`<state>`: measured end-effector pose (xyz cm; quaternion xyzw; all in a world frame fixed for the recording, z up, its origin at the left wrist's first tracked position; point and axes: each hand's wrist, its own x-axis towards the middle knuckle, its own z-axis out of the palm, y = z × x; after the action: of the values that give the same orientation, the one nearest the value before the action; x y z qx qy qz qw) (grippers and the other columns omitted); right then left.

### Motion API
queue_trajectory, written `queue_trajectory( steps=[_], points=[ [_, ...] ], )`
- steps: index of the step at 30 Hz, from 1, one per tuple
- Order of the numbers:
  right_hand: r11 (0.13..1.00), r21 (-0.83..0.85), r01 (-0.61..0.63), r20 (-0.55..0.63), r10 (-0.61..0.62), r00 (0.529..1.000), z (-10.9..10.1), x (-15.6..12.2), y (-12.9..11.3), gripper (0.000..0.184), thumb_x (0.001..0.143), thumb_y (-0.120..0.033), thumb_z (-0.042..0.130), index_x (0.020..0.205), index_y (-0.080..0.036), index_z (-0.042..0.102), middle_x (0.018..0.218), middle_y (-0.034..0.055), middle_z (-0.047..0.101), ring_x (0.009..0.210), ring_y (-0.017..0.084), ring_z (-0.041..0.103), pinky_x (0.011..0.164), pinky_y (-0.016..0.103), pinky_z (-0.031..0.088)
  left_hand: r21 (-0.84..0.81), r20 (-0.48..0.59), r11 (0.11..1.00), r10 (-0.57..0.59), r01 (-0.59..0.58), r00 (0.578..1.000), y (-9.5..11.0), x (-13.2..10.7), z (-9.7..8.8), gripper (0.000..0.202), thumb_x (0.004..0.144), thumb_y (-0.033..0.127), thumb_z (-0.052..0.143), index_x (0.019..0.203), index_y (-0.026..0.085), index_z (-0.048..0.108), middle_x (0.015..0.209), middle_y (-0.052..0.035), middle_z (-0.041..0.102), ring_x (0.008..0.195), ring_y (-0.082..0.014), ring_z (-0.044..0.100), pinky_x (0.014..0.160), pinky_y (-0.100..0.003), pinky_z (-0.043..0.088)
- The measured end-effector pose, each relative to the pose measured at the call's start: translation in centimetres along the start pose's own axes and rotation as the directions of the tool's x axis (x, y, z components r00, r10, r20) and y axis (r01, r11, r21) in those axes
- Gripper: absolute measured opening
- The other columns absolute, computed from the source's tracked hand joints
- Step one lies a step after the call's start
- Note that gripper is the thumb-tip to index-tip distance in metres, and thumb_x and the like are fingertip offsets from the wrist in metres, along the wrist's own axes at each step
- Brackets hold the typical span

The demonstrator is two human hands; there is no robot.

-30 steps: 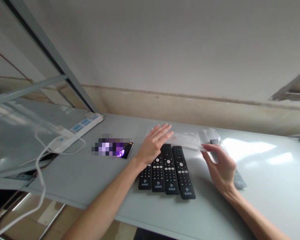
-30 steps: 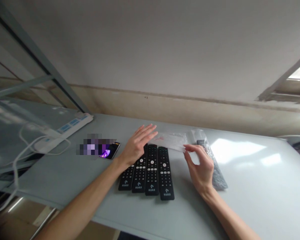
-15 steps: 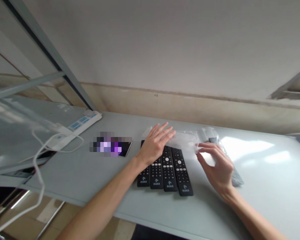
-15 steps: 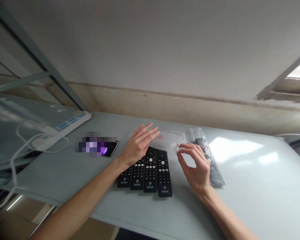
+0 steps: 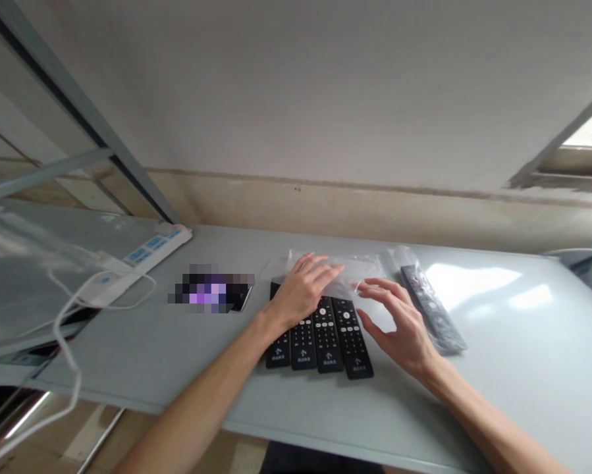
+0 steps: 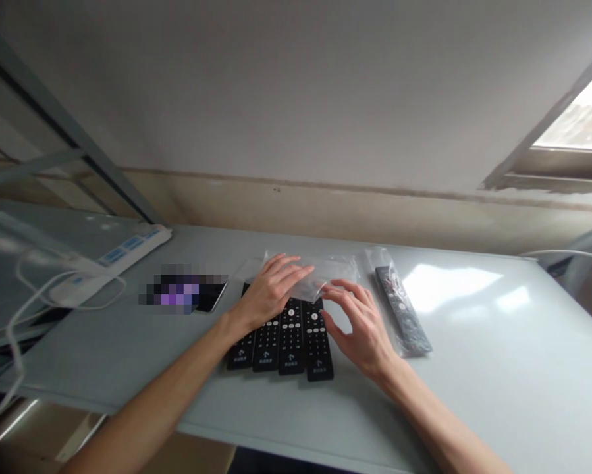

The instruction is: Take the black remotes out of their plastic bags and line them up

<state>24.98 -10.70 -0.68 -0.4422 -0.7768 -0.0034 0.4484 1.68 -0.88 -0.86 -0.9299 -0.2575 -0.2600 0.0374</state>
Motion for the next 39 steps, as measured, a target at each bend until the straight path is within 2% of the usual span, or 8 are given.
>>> queue_trajectory(
  steps=[5,10,15,22,27,32,35,39],
  points=[
    [1.000,0.015,0.008,0.005,-0.008,1.000,-0.1,0.1,-0.2,0.041,0.095,-0.007,0.064,0.131,-0.026,0.066,0.118,0.0091,0.079,0.112,0.027,0.074,0.094,0.049,0.063,-0.004,0.039,0.999,-0.054,0.054,0.998,0.4,0.3,-0.4,0.053,0.097,0.002,0.045,0.146,0.016,0.056,0.115,-0.0095,0.069,0.114,-0.0255,0.061,0.108,-0.043,0.052],
    [0.990,0.087,0.112,0.060,-0.117,0.991,-0.3,0.4,-0.3,0.054,0.092,0.001,0.057,0.136,-0.028,0.069,0.118,0.0067,0.081,0.112,0.027,0.075,0.093,0.049,0.065,0.023,0.064,0.996,-0.091,0.089,0.994,0.5,0.3,-0.1,0.029,0.101,0.014,0.051,0.127,0.016,0.064,0.113,-0.0102,0.066,0.110,-0.0269,0.057,0.103,-0.042,0.051],
    [0.972,0.145,0.186,0.106,-0.202,0.974,0.1,0.0,-0.3,0.066,0.092,0.001,0.054,0.151,-0.029,0.063,0.132,0.0088,0.079,0.123,0.029,0.074,0.097,0.052,0.067,0.043,0.100,0.997,-0.065,0.061,0.993,0.7,0.3,0.0,0.022,0.103,0.017,0.051,0.120,0.015,0.065,0.113,-0.0103,0.068,0.109,-0.0267,0.058,0.100,-0.041,0.050],
    [0.971,0.144,0.190,0.226,-0.219,0.949,0.3,-0.4,-0.4,0.059,0.094,0.002,0.052,0.145,-0.025,0.065,0.139,0.0111,0.075,0.125,0.027,0.073,0.099,0.051,0.065,-0.047,0.124,0.998,0.040,-0.034,0.992,0.8,0.3,0.1,0.020,0.108,0.021,0.050,0.118,0.015,0.066,0.119,-0.0107,0.071,0.116,-0.0257,0.062,0.102,-0.039,0.051],
    [0.977,0.131,0.170,0.300,-0.202,0.932,0.4,-0.3,-0.4,0.069,0.095,0.001,0.051,0.158,-0.024,0.054,0.147,0.0128,0.070,0.133,0.027,0.070,0.105,0.049,0.063,-0.081,0.159,0.994,0.083,-0.071,0.984,1.2,0.3,0.0,0.019,0.107,0.023,0.053,0.118,0.014,0.065,0.115,-0.0118,0.072,0.118,-0.0278,0.063,0.105,-0.041,0.050],
    [0.978,0.110,0.180,0.315,-0.206,0.927,0.7,-0.5,-0.4,0.067,0.097,-0.001,0.051,0.159,-0.027,0.054,0.143,0.0118,0.073,0.128,0.028,0.072,0.103,0.050,0.063,-0.091,0.202,0.991,0.114,-0.097,0.973,1.7,0.4,0.0,0.012,0.102,0.018,0.058,0.112,0.015,0.064,0.112,-0.0104,0.072,0.112,-0.0270,0.064,0.100,-0.039,0.052],
    [0.980,0.115,0.161,0.340,-0.191,0.921,0.8,-0.5,-0.6,0.064,0.100,-0.005,0.052,0.161,-0.024,0.050,0.140,0.0129,0.074,0.126,0.027,0.073,0.102,0.049,0.064,-0.088,0.206,0.991,0.121,-0.104,0.971,1.9,0.5,0.0,0.012,0.102,0.023,0.060,0.111,0.015,0.064,0.111,-0.0105,0.072,0.111,-0.0282,0.064,0.099,-0.041,0.052],
    [0.984,0.106,0.144,0.351,-0.172,0.920,0.8,-0.5,-0.8,0.048,0.103,-0.014,0.057,0.150,-0.022,0.062,0.144,0.0153,0.071,0.130,0.030,0.070,0.105,0.052,0.061,-0.075,0.212,0.995,0.085,-0.071,0.974,2.0,0.5,-0.1,0.011,0.101,0.017,0.057,0.110,0.015,0.063,0.113,-0.0108,0.072,0.112,-0.0283,0.066,0.099,-0.040,0.051]
  ],
)
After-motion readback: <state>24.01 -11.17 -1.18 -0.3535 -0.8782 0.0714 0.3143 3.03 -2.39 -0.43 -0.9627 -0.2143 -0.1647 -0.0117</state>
